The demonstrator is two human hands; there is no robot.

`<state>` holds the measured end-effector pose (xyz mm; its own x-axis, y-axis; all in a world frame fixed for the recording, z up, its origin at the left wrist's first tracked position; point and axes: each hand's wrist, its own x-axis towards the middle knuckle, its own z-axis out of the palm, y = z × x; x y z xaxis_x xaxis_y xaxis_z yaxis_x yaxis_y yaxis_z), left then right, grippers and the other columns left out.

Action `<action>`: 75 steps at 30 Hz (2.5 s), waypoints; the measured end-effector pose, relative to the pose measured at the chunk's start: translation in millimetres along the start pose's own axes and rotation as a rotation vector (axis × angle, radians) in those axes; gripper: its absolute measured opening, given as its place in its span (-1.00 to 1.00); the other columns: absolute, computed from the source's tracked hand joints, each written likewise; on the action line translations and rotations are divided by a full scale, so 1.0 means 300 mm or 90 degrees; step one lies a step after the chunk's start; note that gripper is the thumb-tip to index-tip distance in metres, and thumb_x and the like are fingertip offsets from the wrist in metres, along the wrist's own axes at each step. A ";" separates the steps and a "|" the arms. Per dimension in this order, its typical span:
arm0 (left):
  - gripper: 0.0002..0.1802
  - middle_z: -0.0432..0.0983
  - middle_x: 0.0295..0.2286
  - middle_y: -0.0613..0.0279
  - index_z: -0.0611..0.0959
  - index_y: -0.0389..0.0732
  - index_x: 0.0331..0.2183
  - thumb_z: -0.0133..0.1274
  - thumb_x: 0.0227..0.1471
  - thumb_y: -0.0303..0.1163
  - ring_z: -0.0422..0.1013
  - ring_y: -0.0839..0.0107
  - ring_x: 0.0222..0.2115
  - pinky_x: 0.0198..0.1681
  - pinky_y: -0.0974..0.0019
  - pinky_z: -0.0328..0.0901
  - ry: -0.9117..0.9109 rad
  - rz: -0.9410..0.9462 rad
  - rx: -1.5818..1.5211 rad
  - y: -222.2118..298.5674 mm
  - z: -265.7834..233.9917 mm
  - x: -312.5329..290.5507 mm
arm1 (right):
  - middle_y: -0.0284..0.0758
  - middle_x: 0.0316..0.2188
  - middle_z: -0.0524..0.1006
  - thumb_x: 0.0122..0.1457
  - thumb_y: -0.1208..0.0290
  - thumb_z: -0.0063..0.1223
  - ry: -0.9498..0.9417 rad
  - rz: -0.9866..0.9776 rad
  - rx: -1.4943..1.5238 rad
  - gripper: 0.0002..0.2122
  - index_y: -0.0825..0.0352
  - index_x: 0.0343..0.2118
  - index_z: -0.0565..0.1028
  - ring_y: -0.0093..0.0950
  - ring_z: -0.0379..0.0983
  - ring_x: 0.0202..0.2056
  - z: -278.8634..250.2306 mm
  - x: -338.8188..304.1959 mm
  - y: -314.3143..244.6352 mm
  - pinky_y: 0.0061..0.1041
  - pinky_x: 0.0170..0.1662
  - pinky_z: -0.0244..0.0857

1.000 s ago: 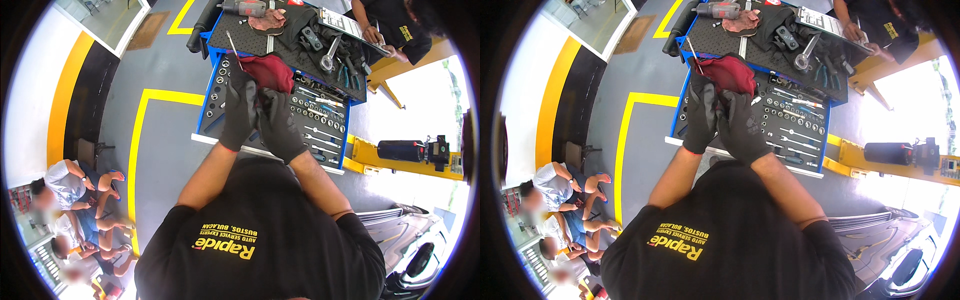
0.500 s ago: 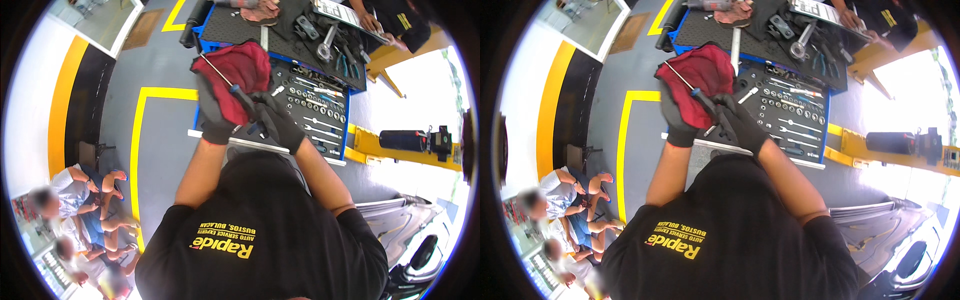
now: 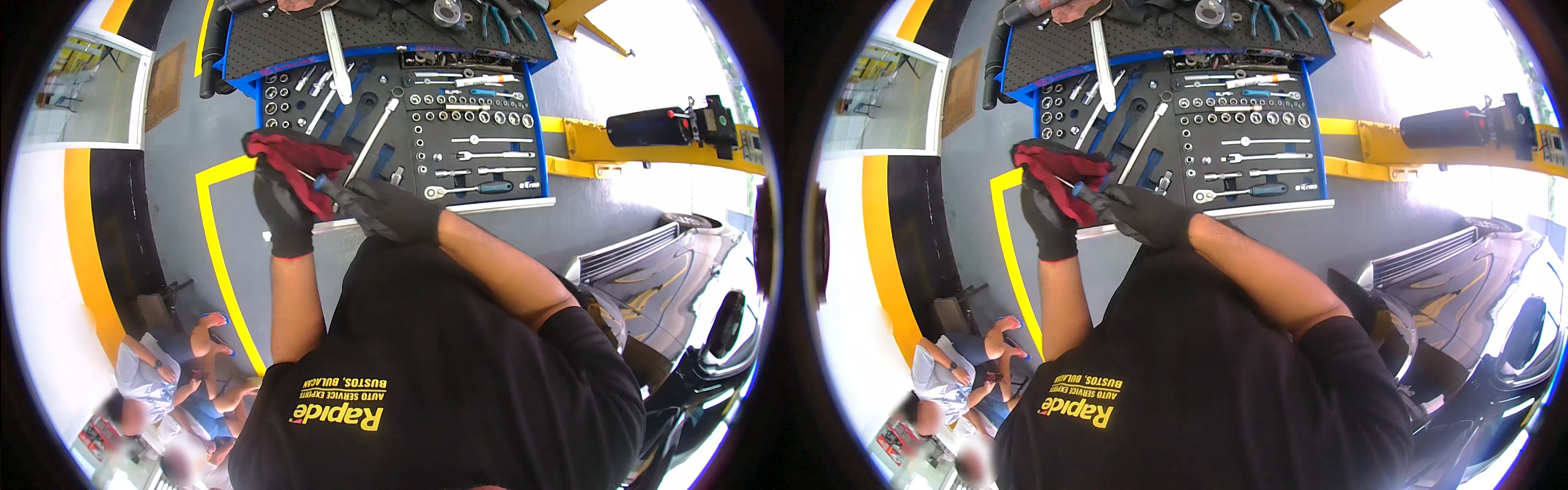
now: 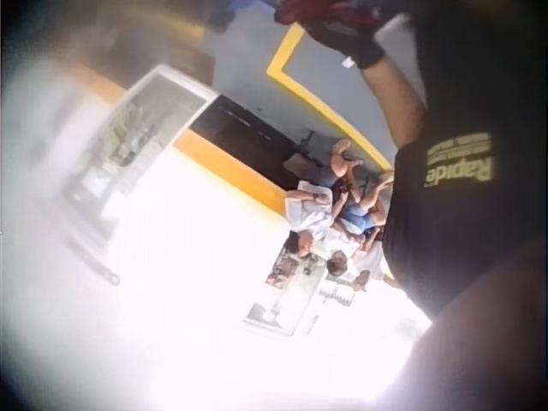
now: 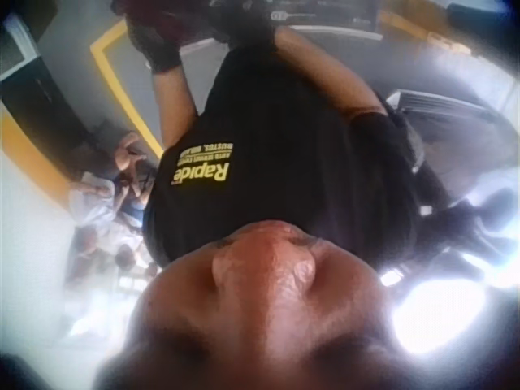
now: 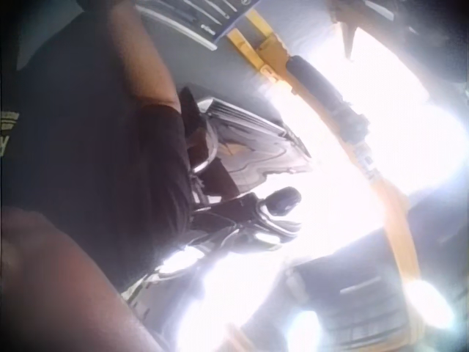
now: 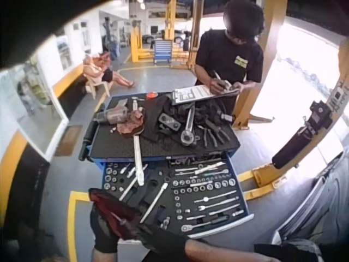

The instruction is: The person opens a tool chest drawer and wipes various tools with a red cloth. They pick up and place down wrenches, sockets, and other hand tools, arranging them within the drawer.

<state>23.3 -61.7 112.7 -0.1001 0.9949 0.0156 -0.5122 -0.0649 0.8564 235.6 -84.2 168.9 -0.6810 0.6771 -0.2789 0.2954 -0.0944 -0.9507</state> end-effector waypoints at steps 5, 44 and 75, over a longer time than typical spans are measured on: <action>-0.71 0.62 -0.32 0.00 0.49 -0.27 -0.10 -0.16 0.36 -0.24 0.56 0.15 -0.38 -0.26 0.06 0.54 0.192 0.251 0.366 0.198 -0.257 0.048 | -0.20 -0.10 0.51 0.44 0.24 0.02 0.100 -0.371 -0.511 -0.62 0.28 0.22 0.40 -0.24 0.50 -0.18 -0.122 -0.273 0.253 -0.19 -0.19 0.44; -0.73 0.48 -0.51 0.24 0.58 -0.05 -0.42 -0.01 0.21 -0.10 0.48 0.21 -0.40 -0.35 0.23 0.37 -0.169 -0.317 -0.381 -0.885 -0.405 0.558 | -0.46 -0.39 0.46 0.36 0.30 0.18 0.815 0.292 0.233 -0.77 0.30 -0.04 0.51 -0.62 0.43 -0.43 -0.012 -0.882 0.642 -0.56 -0.33 0.40; -0.74 0.61 -0.42 0.29 0.77 -0.21 -0.27 0.09 0.18 -0.27 0.52 0.44 -0.44 -0.38 0.28 0.40 0.143 -0.532 0.141 -0.735 -0.549 -0.205 | -0.05 -0.03 0.58 0.29 0.24 0.16 0.538 0.398 -0.308 -0.45 0.09 0.34 0.34 -0.05 0.57 -0.02 -0.301 -0.126 0.956 -0.09 0.06 0.43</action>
<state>1.9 -121.4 -162.1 0.0551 0.6700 -0.7403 -0.3184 0.7146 0.6229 406.7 -71.0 -80.9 0.2866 0.8998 -0.3291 0.7724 -0.4202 -0.4763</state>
